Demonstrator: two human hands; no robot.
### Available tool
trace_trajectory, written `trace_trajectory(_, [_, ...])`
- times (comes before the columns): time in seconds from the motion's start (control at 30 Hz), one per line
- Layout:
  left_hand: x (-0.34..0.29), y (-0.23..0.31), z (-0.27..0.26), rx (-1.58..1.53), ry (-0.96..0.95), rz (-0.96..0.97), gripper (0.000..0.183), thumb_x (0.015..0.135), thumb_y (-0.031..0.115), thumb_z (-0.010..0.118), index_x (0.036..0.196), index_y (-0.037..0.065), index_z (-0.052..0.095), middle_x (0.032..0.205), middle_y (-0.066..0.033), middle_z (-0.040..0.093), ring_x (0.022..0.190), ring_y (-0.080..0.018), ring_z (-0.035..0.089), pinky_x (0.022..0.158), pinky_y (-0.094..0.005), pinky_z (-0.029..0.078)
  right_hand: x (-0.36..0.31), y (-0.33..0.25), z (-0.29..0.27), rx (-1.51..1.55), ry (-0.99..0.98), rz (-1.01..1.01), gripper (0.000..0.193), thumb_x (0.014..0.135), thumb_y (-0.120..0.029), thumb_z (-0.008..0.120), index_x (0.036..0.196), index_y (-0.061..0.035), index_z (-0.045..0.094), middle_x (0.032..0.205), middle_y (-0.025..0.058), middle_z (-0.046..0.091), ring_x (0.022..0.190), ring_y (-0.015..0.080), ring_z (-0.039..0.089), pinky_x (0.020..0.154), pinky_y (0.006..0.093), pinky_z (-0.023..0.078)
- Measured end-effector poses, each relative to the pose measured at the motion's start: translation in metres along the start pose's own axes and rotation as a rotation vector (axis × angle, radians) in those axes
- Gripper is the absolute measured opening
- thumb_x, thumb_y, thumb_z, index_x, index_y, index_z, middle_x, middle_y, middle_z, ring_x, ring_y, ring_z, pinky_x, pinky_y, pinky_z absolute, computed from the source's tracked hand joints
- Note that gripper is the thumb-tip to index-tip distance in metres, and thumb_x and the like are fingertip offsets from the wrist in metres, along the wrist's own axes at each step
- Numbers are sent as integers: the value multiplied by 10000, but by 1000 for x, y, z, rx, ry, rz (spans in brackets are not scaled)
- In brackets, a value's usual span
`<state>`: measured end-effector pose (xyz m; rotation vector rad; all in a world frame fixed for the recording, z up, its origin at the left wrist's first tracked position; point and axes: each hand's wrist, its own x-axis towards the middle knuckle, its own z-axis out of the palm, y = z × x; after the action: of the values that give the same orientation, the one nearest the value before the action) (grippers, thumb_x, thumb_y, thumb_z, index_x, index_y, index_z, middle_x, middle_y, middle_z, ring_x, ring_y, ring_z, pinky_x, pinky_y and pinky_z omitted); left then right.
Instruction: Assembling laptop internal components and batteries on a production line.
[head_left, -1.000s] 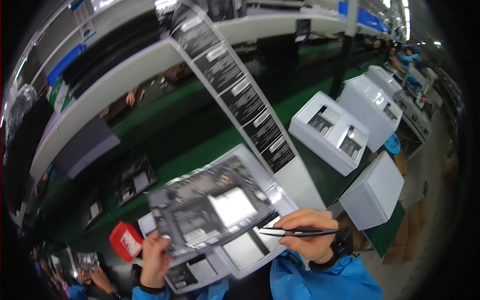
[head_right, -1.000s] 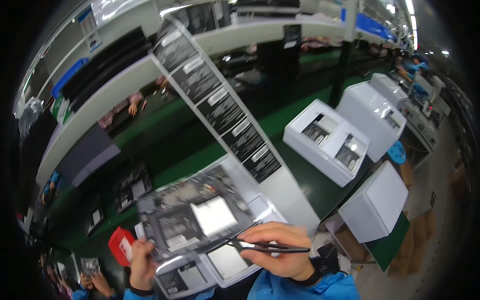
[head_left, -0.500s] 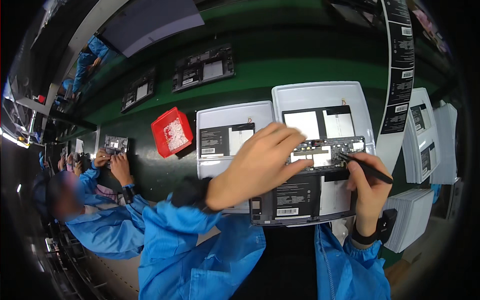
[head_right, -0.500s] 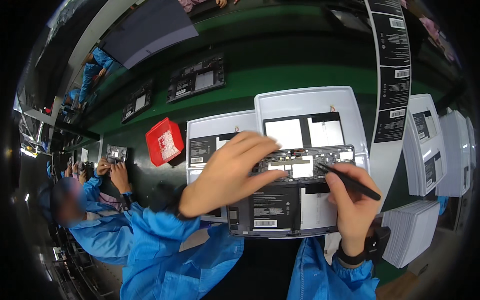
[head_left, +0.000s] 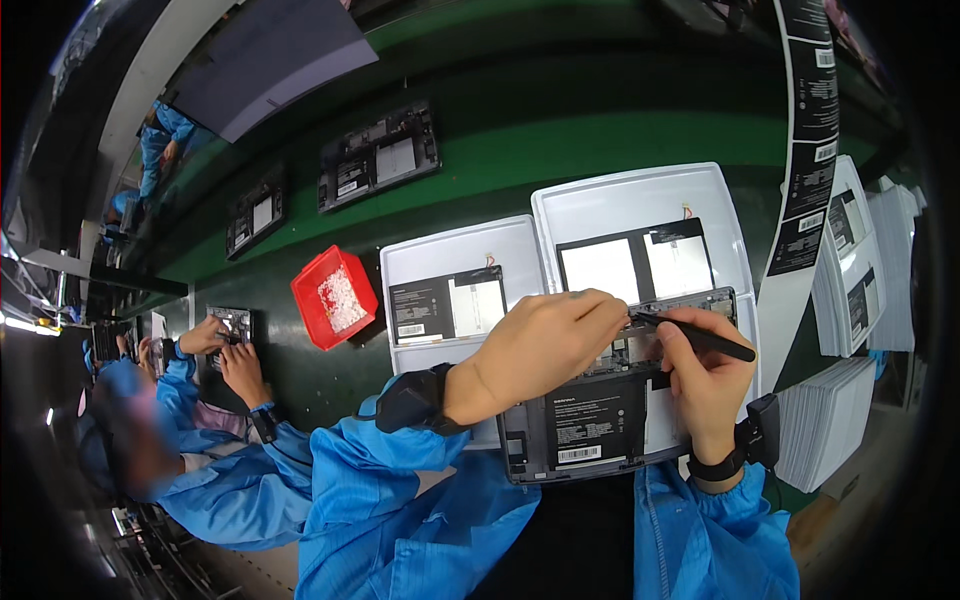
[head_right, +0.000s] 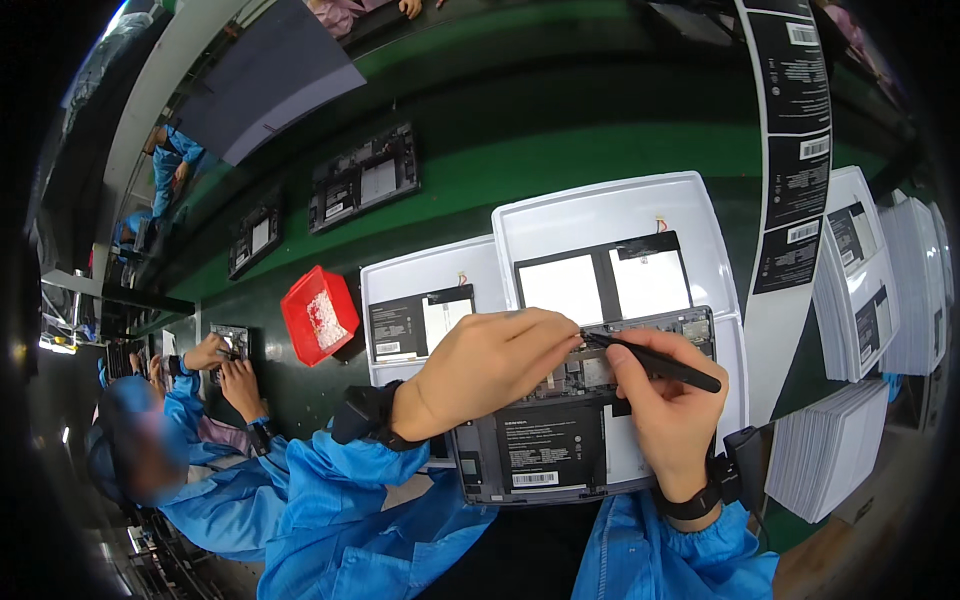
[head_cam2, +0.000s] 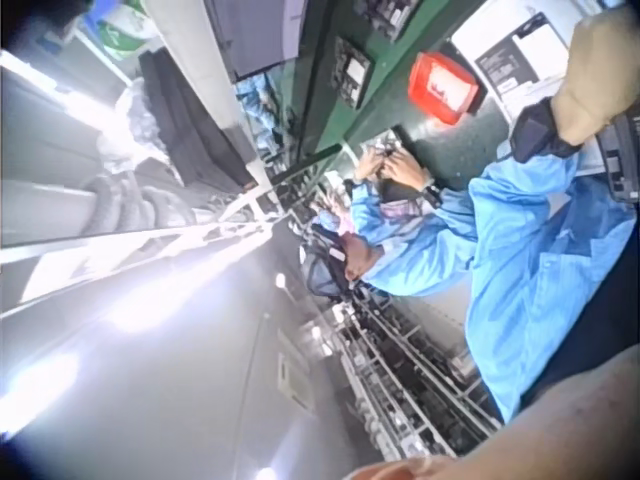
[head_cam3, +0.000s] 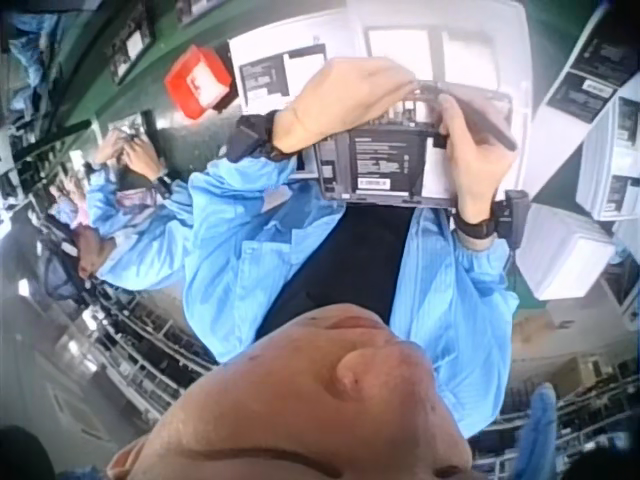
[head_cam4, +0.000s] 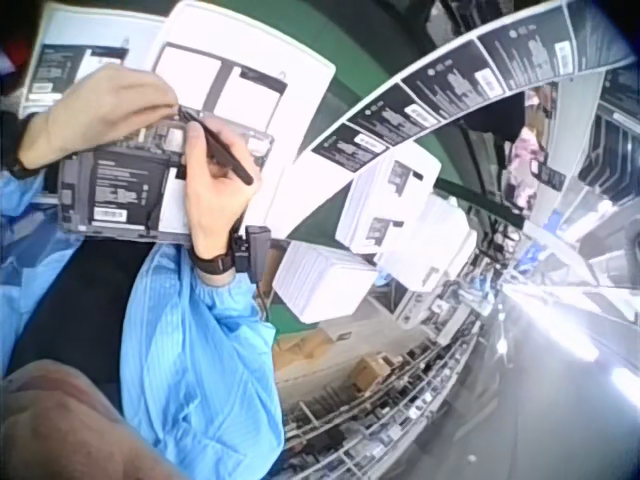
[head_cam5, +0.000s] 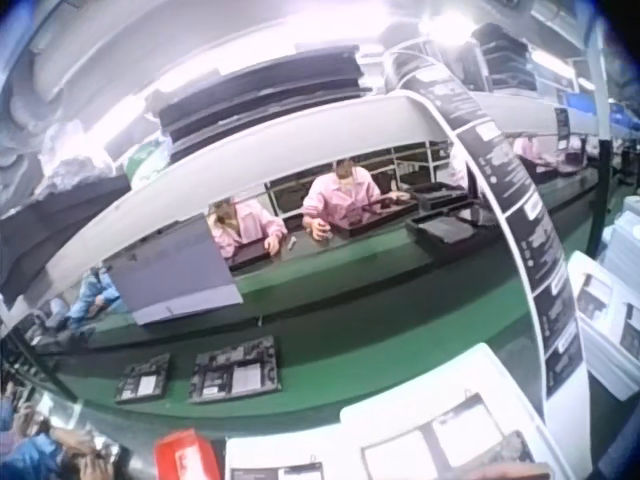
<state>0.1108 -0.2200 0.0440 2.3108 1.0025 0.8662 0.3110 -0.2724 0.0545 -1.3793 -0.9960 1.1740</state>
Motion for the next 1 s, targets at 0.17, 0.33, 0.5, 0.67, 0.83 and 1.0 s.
trace_trajectory(0.17, [-8,-8,4,225,-55,114,239,857,122,718,1075,43,656,1001,-57,695,782,-202,704,583,-311,573,2,0,3,-141,-32,-24,170,864,8,745,1024,56,713,826,65,709,653,59,641,537,151,484])
trace_trajectory(0.33, [-8,-8,4,210,-54,135,279,827,102,677,1085,9,625,971,-67,669,801,-212,700,591,-329,578,4,-1,5,-161,-34,-30,177,853,22,750,1024,54,716,833,71,715,663,63,649,527,149,481])
trace_trajectory(0.5, [-4,-8,8,178,-43,130,313,802,87,636,1095,-14,597,939,-73,644,832,-228,695,594,-348,581,11,6,0,-141,-35,-92,172,849,24,754,1015,55,718,846,80,718,667,63,651,519,147,477])
trace_trajectory(0.67, [-3,-6,-1,175,-68,185,263,834,106,724,1082,40,667,1026,-83,711,826,-237,719,629,-338,585,-2,-4,4,-174,14,-9,134,864,0,747,998,10,741,856,58,719,707,75,666,572,184,514])
trace_trajectory(0.83, [-8,8,-5,135,10,36,129,846,64,731,964,18,709,880,-120,728,724,-286,713,624,-362,567,4,0,9,-158,-105,-167,174,862,-72,753,1009,19,731,902,115,747,779,138,713,679,253,549])
trace_trajectory(1.0, [0,7,0,68,61,117,105,852,59,733,935,7,697,840,-128,713,708,-293,699,625,-359,562,3,12,8,-232,-47,-391,187,861,-107,762,1004,9,733,857,101,739,648,109,659,597,248,513])
